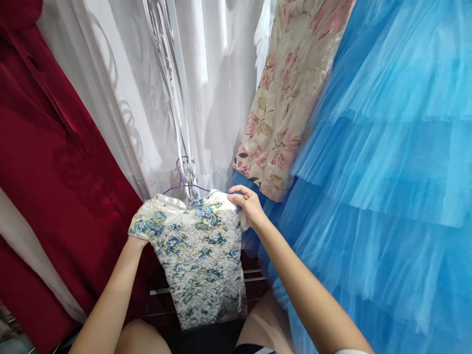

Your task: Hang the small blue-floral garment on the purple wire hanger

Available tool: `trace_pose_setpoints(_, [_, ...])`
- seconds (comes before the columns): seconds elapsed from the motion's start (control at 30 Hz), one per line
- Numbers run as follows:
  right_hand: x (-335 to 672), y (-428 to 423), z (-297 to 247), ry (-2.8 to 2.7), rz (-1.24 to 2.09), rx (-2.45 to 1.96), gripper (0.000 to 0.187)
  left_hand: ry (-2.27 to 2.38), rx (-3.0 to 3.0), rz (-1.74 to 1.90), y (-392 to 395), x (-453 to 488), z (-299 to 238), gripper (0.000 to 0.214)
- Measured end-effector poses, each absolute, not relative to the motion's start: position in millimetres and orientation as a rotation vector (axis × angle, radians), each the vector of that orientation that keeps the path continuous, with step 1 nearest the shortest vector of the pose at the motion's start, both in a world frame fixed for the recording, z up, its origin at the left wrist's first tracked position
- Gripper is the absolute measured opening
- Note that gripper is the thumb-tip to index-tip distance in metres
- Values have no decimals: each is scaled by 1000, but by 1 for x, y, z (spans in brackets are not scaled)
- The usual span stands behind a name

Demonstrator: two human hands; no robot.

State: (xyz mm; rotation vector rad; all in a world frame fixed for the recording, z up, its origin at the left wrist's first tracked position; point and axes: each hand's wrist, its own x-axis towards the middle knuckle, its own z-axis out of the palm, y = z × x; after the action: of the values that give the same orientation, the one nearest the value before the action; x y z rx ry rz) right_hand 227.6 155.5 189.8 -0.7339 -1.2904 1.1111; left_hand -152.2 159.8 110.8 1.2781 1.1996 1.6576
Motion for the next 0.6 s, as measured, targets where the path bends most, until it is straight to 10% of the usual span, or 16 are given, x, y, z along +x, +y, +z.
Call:
trace_pose_setpoints(0.37, [202,163,249,-1157,1283,-704,33,1544,1822,1564,107,-174,184,30])
trace_pose_setpoints(0.6, [159,19,218,-1890,1469,-397,38,1674,1780,1519,106,-140,124,27])
